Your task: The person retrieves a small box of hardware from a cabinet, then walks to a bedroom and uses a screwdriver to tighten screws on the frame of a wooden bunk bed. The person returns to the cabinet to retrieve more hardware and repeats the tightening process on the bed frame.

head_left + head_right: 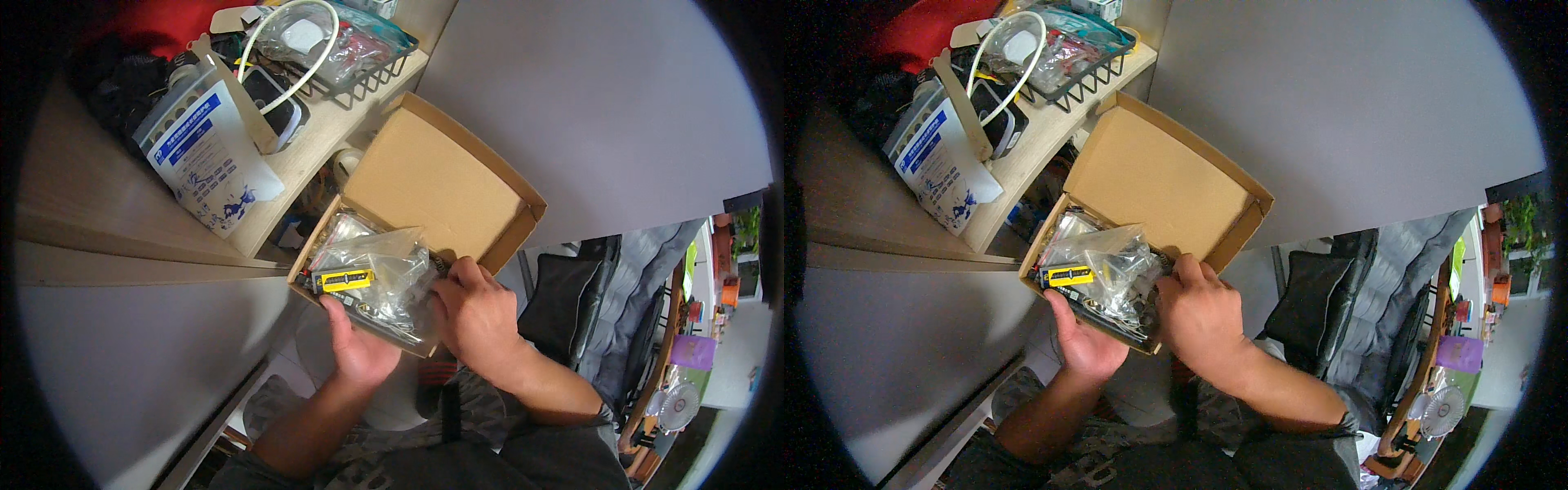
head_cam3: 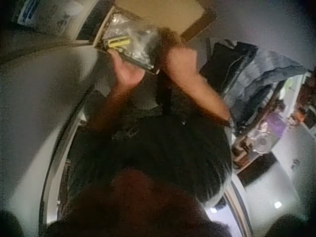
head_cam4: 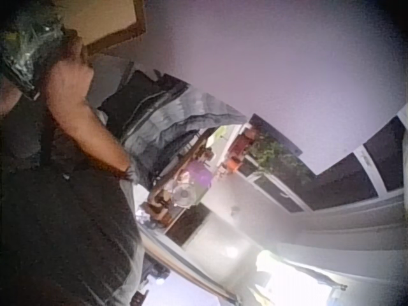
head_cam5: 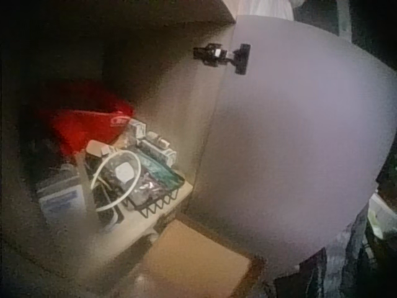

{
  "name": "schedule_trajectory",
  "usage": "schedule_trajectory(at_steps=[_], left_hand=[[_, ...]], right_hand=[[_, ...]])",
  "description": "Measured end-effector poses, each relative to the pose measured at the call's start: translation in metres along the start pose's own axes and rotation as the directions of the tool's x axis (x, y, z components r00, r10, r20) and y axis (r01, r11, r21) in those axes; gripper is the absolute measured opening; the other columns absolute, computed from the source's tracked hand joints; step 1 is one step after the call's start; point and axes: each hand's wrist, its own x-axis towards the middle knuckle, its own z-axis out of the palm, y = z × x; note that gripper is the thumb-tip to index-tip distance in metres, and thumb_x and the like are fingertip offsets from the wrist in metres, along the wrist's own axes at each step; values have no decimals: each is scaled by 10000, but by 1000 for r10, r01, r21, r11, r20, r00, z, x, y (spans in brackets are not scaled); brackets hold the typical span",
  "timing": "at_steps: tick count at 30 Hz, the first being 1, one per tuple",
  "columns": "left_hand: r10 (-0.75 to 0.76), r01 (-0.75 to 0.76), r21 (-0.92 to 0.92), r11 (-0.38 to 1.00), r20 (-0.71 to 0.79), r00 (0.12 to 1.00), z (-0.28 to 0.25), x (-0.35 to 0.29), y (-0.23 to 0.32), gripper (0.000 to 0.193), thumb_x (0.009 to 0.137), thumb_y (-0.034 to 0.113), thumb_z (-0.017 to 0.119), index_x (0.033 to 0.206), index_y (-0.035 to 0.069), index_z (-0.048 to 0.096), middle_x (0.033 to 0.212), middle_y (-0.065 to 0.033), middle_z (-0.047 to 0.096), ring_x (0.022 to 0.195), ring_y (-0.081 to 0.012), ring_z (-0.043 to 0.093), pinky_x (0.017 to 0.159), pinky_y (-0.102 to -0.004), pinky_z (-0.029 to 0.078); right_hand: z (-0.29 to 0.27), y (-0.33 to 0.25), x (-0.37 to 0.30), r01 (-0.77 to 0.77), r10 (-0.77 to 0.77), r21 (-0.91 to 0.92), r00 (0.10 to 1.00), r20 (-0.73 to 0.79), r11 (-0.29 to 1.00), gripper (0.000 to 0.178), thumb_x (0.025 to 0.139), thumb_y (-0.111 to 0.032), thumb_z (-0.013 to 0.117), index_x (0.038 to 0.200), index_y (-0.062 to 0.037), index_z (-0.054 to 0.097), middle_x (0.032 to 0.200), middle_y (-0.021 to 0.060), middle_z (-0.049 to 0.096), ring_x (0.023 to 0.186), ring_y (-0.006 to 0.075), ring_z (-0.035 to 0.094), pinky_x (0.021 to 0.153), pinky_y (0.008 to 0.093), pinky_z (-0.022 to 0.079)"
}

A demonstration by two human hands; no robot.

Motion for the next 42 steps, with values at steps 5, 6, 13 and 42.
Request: schedule_trajectory(at_steps=[5, 6, 13, 42], left_hand=[[-22, 22, 7, 1000, 13, 1000, 0, -1, 0, 842, 917, 696, 444, 1530, 141, 280, 1536, -62, 377, 1381, -294, 381, 1151, -489, 292], [-27, 26, 9, 1000, 26, 999, 1, -1, 0, 840, 919, 692, 446, 1530, 140, 280, 1536, -63, 377, 1381, -294, 382, 1151, -487, 293], [-35, 33, 36, 999, 43, 998, -5, -1, 0, 817, 928, 671, 459, 1525, 140, 287, 1528, -68, 384, 1378, -289, 388, 1146, -483, 302], [-59, 48, -91, 995, -119, 991, -1, 2, 3, 791, 925, 687, 451, 1496, 148, 361, 1482, -78, 456, 1328, -323, 450, 1112, -526, 346]], right_hand=[[4, 2, 3, 5, -8, 34, 996, 85, 999, 98, 724, -101, 649, 817, -74, 643, 964, 117, 576, 884, 312, 653, 664, 425, 569], [6, 3, 4, -22, 18, 32, 994, 108, 999, 99, 728, -97, 645, 825, -74, 642, 985, 122, 583, 900, 322, 655, 679, 436, 567], [-13, 7, 10, -187, 82, 350, 952, 295, 918, 129, 772, -115, 693, 874, -51, 647, 916, 137, 681, 841, 360, 674, 701, 456, 548], [-37, 70, 4, -593, -149, 767, 805, 574, -246, 251, 877, -9, 556, 1075, 10, 709, 883, 182, 730, 599, 174, 678, 448, 207, 422]])
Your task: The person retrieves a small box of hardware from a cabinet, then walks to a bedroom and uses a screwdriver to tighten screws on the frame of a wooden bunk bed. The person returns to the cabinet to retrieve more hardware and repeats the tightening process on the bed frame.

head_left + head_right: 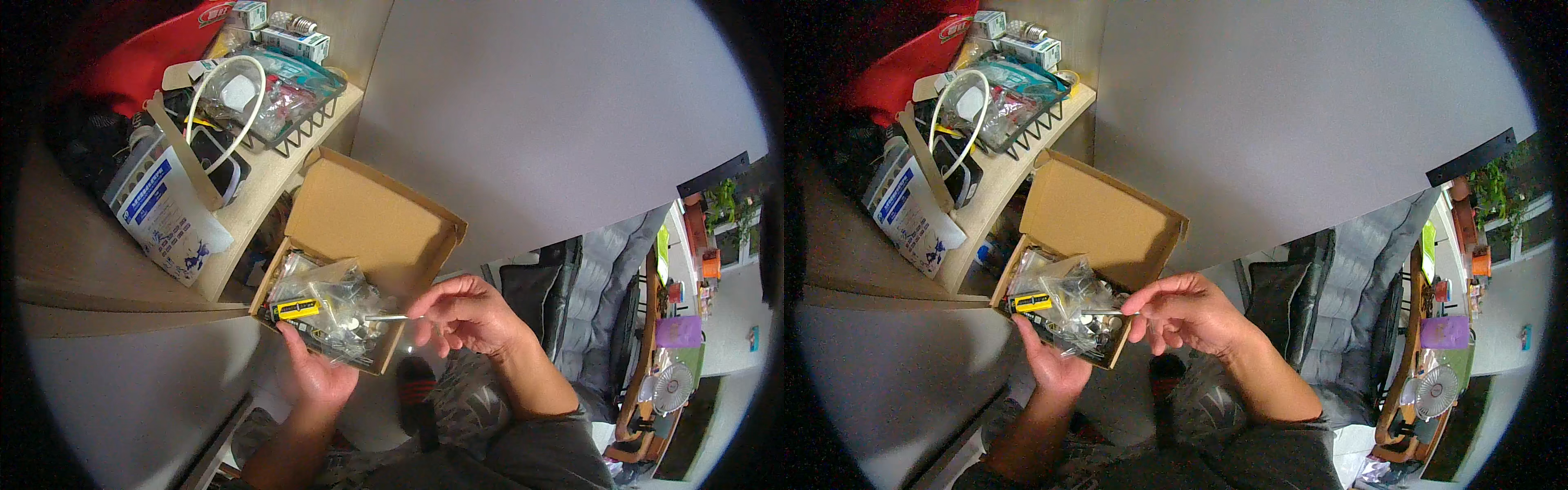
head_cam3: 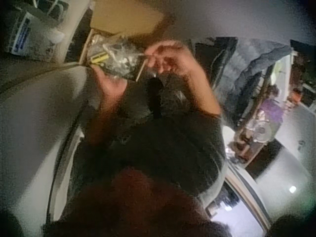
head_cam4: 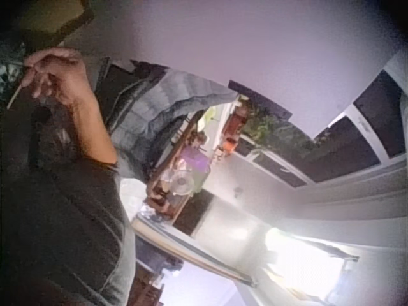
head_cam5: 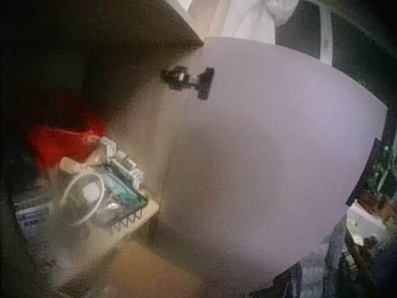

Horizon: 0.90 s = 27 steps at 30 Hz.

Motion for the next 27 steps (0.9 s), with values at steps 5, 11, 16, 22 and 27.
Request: schedule_trajectory(at_steps=[5, 11, 16, 22, 27], left_hand=[[-19, 19, -15, 1000, -1, 1000, -3, 2, 0, 765, 923, 650, 506, 1477, 135, 389, 1461, -83, 476, 1318, -323, 460, 1114, -528, 339], [-67, 66, 87, 994, 13, 998, -11, 0, 5, 605, 947, 444, 547, 1419, 80, 446, 1394, -106, 537, 1278, -307, 502, 1100, -503, 359], [-115, 101, 163, 981, 79, 990, -15, -1, 3, 526, 948, 370, 526, 1364, 53, 468, 1318, -110, 575, 1209, -278, 554, 1054, -459, 414], [-125, 116, 124, 985, 62, 990, -19, -5, -9, 613, 982, 489, 463, 1414, 56, 418, 1360, -118, 545, 1251, -285, 516, 1056, -462, 398], [-91, 90, 70, 993, 2, 996, -17, -3, -1, 653, 989, 511, 452, 1471, 80, 365, 1461, -130, 462, 1334, -321, 443, 1120, -505, 329]], right_hand=[[3, -2, -6, 220, -203, -163, 973, 111, 962, 377, 838, 52, 572, 1207, 27, 647, 1046, 159, 720, 855, 214, 731, 612, 227, 504], [28, 10, -11, 435, -437, -485, 892, 116, 758, 170, 872, 11, 701, 1040, -5, 722, 932, 125, 735, 800, 171, 711, 642, 248, 512], [54, 6, 22, 549, -590, -809, 731, 342, 211, 195, 802, -46, 738, 985, -13, 682, 1160, 176, 625, 1060, 343, 582, 889, 431, 474], [52, 15, 40, 481, -408, -876, 807, 427, 34, 198, 835, -53, 668, 1019, 20, 658, 1221, 200, 612, 1174, 394, 547, 968, 476, 470], [37, 20, 28, 385, -480, -770, 869, 118, 508, 162, 932, -73, 625, 1032, 43, 676, 1117, 164, 669, 1063, 276, 628, 924, 367, 490]])
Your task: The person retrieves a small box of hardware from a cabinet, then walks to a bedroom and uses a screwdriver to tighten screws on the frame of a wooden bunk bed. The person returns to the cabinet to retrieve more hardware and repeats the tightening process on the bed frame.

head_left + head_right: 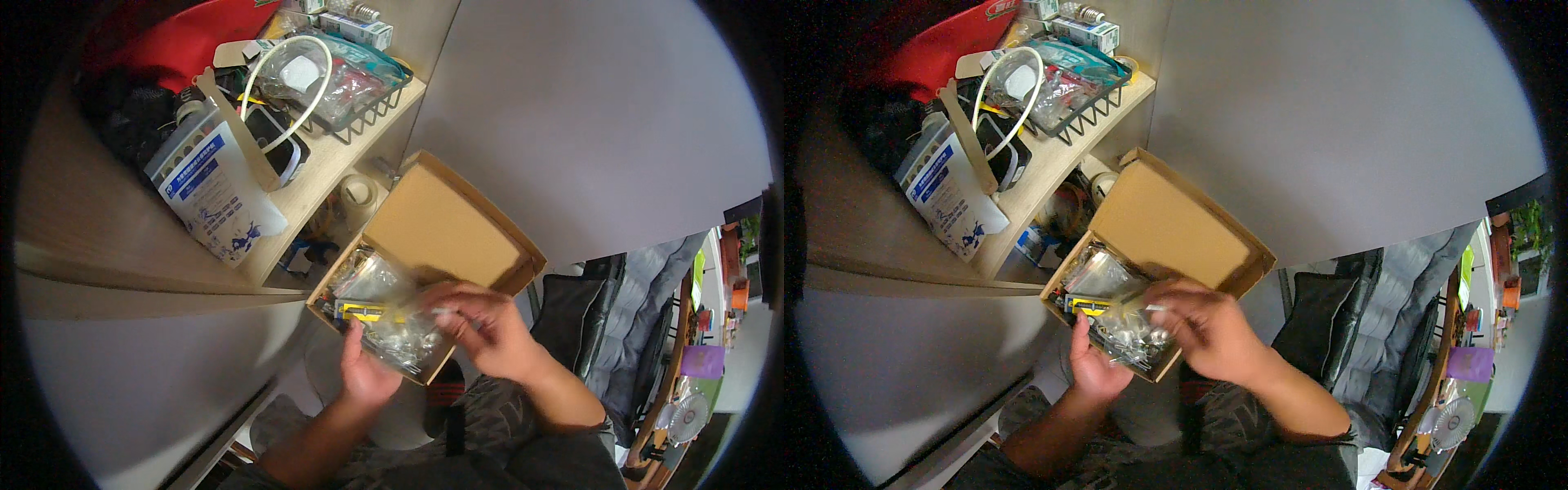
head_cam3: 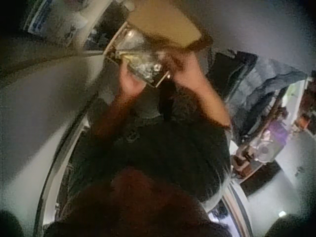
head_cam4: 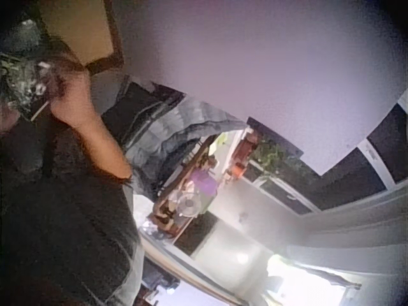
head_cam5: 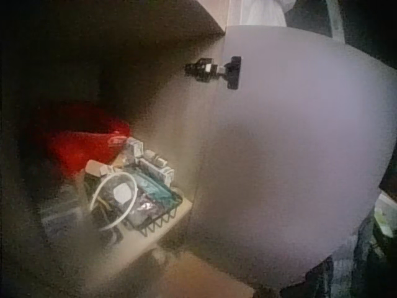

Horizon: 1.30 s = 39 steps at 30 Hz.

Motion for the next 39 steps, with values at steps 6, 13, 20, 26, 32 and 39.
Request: schedule_trajectory(at_steps=[6, 13, 20, 26, 32, 39], left_hand=[[1, -2, 37, 999, 25, 1000, 4, -1, 0, 672, 983, 519, 468, 1492, 98, 345, 1493, -125, 426, 1363, -334, 413, 1144, -540, 291], [2, -6, 78, 997, 44, 999, 8, -4, -1, 642, 986, 539, 463, 1449, 99, 394, 1396, -107, 514, 1262, -304, 502, 1069, -512, 379], [-53, 42, 101, 994, 107, 993, -6, -4, -9, 570, 1020, 526, 387, 1385, 91, 441, 1282, -82, 550, 1130, -236, 551, 1014, -432, 424], [-7, -10, 136, 991, 129, 992, -6, -7, -13, 751, 969, 667, 356, 1473, 111, 359, 1405, -86, 493, 1262, -254, 499, 1078, -448, 383], [74, -75, 2, 997, 91, 993, -4, -2, -2, 907, 896, 769, 353, 1472, 70, 357, 1435, -106, 491, 1298, -287, 476, 1089, -462, 367], [70, -78, 52, 996, 140, 988, -3, -5, -3, 880, 914, 750, 354, 1466, 66, 358, 1425, -109, 494, 1300, -282, 473, 1046, -457, 413]], right_hand=[[-15, 12, -2, -194, 292, 431, 941, -173, 881, 185, 995, -133, 594, 1037, 18, 691, 1045, 42, 698, 996, 125, 603, 899, 290, 477], [-4, -3, -2, 173, -141, -156, 970, 200, 972, 125, 847, -30, 657, 971, -14, 658, 1253, 183, 625, 1185, 384, 580, 972, 451, 482], [15, 1, 13, 228, -198, -346, 973, 122, 910, 144, 827, -98, 689, 943, -14, 678, 1373, 207, 520, 1193, 397, 538, 988, 458, 444], [25, 7, 8, 284, -247, -358, 958, 147, 889, 170, 782, -78, 697, 934, -2, 702, 1285, 169, 548, 1091, 357, 559, 961, 450, 452], [20, 13, -12, 519, -388, -390, 845, 368, 761, 310, 650, -95, 715, 954, -30, 720, 1104, 59, 623, 965, 255, 592, 847, 391, 496], [22, 7, -8, 417, -344, -318, 902, 261, 852, 251, 766, -90, 704, 1002, -5, 708, 1243, 111, 609, 1102, 314, 591, 935, 420, 483]])
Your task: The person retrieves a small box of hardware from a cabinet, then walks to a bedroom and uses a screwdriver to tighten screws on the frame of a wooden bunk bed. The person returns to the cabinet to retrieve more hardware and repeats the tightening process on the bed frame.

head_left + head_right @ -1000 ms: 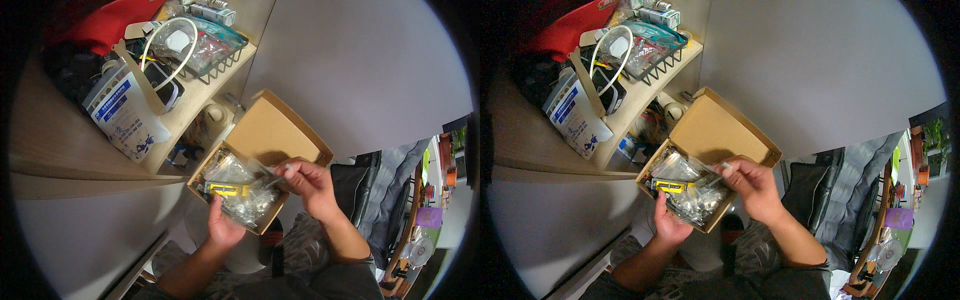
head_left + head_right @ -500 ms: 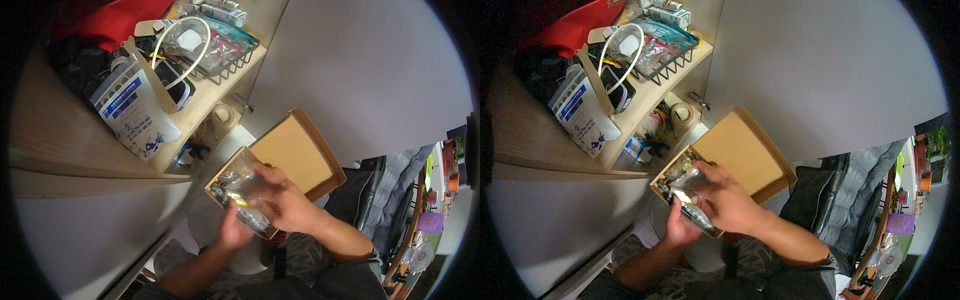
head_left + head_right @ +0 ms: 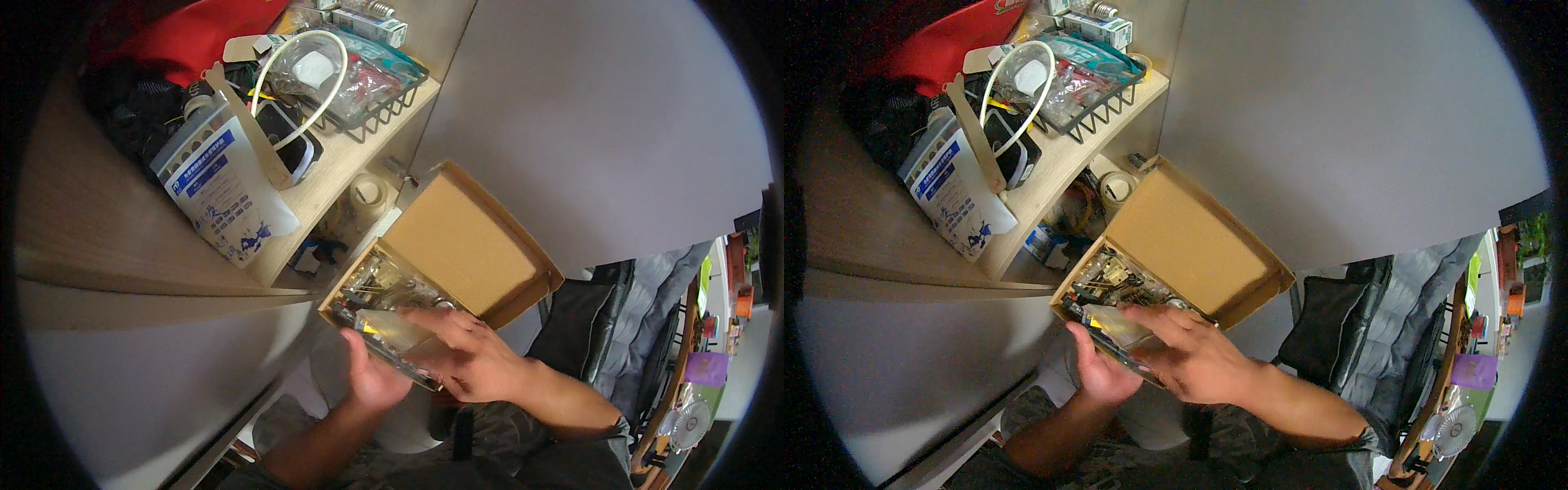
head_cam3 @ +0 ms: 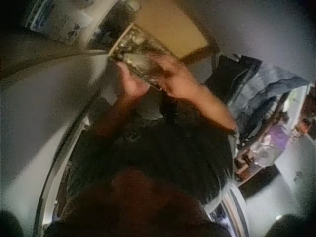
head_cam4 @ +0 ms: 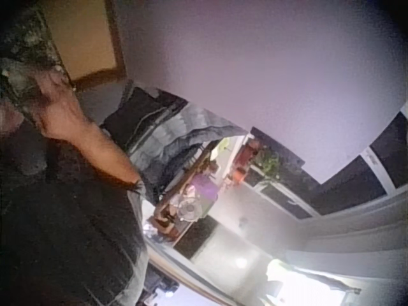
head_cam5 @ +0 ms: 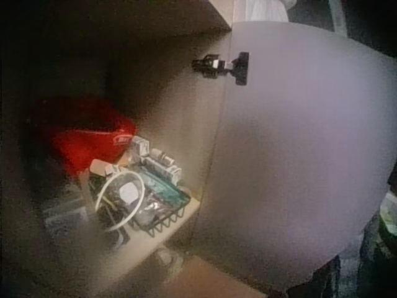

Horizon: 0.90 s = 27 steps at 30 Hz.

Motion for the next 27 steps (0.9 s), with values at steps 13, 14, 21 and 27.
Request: schedule_trajectory(at_steps=[13, 14, 21, 27], left_hand=[[12, -9, 44, 999, -71, 997, 3, 1, -7, 835, 941, 706, 355, 1557, 159, 219, 1581, -84, 301, 1426, -314, 328, 1167, -535, 259], [8, -5, 40, 999, -73, 997, 3, 1, -7, 831, 942, 704, 353, 1557, 161, 220, 1580, -82, 304, 1426, -316, 329, 1168, -538, 257], [-29, 29, -2, 1000, -76, 997, -1, 3, -7, 813, 947, 694, 364, 1545, 154, 253, 1562, -95, 337, 1414, -326, 347, 1164, -554, 257], [-84, 78, -63, 995, -97, 992, 1, 0, -2, 653, 987, 526, 444, 1495, 124, 356, 1502, -109, 427, 1370, -333, 408, 1151, -554, 277]], right_hand=[[-14, 28, -3, -56, 689, 997, 725, 10, 45, 323, 981, -194, 581, 1224, 5, 655, 1244, 83, 650, 1188, 224, 555, 1073, 405, 382], [-15, 29, -4, -32, 699, 999, 715, 3, 28, 329, 979, -202, 583, 1226, 4, 653, 1253, 86, 644, 1196, 230, 550, 1080, 410, 373], [-18, 33, -9, 100, 618, 951, 739, -268, 293, 397, 959, -234, 613, 1252, 34, 629, 1311, 146, 605, 1264, 263, 507, 1120, 416, 312], [-22, 28, -11, 76, 470, 821, 788, -396, 565, 405, 962, -205, 614, 1253, 77, 612, 1323, 178, 586, 1298, 273, 485, 1122, 420, 301]])
